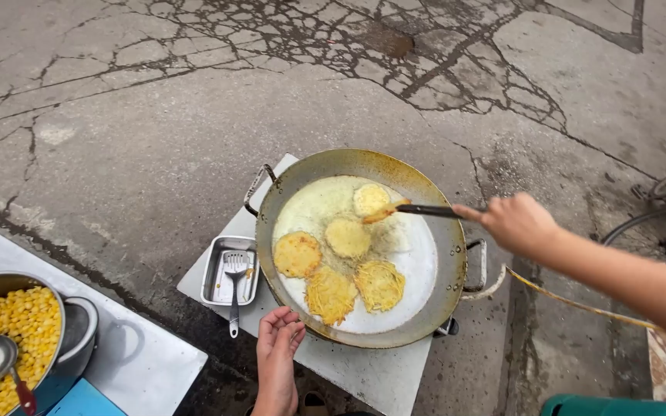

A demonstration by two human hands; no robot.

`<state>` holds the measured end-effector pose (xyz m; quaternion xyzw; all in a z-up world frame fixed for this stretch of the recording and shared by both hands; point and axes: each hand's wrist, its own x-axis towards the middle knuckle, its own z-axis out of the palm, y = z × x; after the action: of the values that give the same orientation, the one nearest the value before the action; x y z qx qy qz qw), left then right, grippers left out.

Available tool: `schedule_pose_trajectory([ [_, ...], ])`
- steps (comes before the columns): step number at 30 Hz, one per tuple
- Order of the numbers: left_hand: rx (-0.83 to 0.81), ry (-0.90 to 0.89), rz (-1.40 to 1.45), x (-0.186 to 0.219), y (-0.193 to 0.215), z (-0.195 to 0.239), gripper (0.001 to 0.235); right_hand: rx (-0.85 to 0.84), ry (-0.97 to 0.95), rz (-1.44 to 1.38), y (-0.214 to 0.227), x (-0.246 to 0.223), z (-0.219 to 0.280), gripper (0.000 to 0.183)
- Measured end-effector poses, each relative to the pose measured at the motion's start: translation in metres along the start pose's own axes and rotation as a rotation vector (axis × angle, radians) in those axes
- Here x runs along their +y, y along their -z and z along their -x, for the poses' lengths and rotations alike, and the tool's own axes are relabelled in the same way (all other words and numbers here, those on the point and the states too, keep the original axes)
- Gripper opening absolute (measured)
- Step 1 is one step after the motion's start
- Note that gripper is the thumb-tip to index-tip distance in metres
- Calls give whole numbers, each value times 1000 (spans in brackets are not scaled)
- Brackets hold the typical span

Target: Preparing and frying potato pancakes in a large pan, including mixing ingredients and transferring cooked items.

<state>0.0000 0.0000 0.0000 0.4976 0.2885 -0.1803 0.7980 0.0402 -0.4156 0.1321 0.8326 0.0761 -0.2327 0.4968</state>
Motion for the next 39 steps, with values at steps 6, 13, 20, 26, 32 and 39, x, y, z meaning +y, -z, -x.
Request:
schedule_pose_trajectory([
  [6, 81, 48, 58, 16, 4, 1, 23, 311, 280, 199, 154, 28, -100, 84],
  [13, 177, -45, 192, 19, 32, -16, 29, 445, 310, 401, 245, -41, -215, 24],
  [20, 185, -19, 139, 27, 33, -16, 27, 139, 85, -237, 215, -30, -129, 73],
  [26, 58, -39, 90, 12, 19, -19, 26, -200, 147, -905, 136, -138, -61, 86],
  [32, 19, -13, 48, 13, 9, -11, 22, -74, 76, -846, 92, -192, -69, 94],
  [39, 58, 13, 70, 4, 18, -1, 22, -533, -228, -1746, 94, -193, -48, 77],
])
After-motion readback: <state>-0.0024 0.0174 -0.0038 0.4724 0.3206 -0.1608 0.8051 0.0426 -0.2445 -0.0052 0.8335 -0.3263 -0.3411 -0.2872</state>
